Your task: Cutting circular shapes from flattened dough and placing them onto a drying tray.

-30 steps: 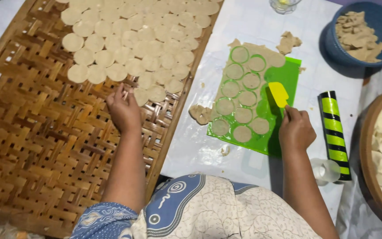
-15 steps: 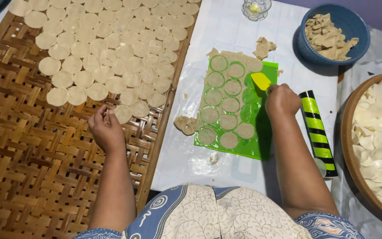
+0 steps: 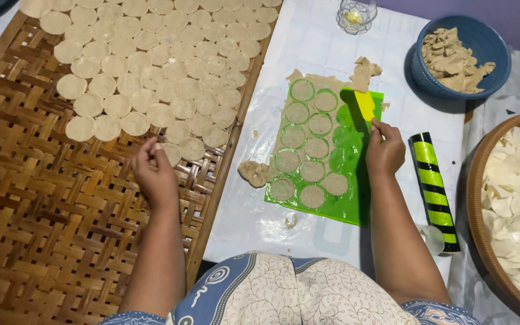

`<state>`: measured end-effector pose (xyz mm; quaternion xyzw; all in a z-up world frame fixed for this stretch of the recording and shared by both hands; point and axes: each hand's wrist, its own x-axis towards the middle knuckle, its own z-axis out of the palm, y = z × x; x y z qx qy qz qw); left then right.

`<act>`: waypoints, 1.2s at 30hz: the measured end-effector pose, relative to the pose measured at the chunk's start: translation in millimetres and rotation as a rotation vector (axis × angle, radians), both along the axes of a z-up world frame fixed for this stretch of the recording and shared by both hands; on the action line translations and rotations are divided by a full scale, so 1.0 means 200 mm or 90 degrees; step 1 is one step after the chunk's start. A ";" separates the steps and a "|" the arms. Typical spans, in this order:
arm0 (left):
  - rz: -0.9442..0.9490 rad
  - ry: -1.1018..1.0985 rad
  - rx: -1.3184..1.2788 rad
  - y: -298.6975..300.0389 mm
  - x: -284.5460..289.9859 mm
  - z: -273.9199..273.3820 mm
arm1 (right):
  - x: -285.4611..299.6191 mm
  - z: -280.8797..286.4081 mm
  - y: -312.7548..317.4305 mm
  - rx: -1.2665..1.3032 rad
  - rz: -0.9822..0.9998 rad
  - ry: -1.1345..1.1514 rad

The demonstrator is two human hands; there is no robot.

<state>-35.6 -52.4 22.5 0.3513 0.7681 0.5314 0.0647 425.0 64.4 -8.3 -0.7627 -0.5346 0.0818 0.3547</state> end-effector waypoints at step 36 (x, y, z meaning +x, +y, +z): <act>0.022 -0.046 -0.332 0.07 -0.26 0.07 | -0.57 0.27 -0.78 -0.124 0.389 -0.278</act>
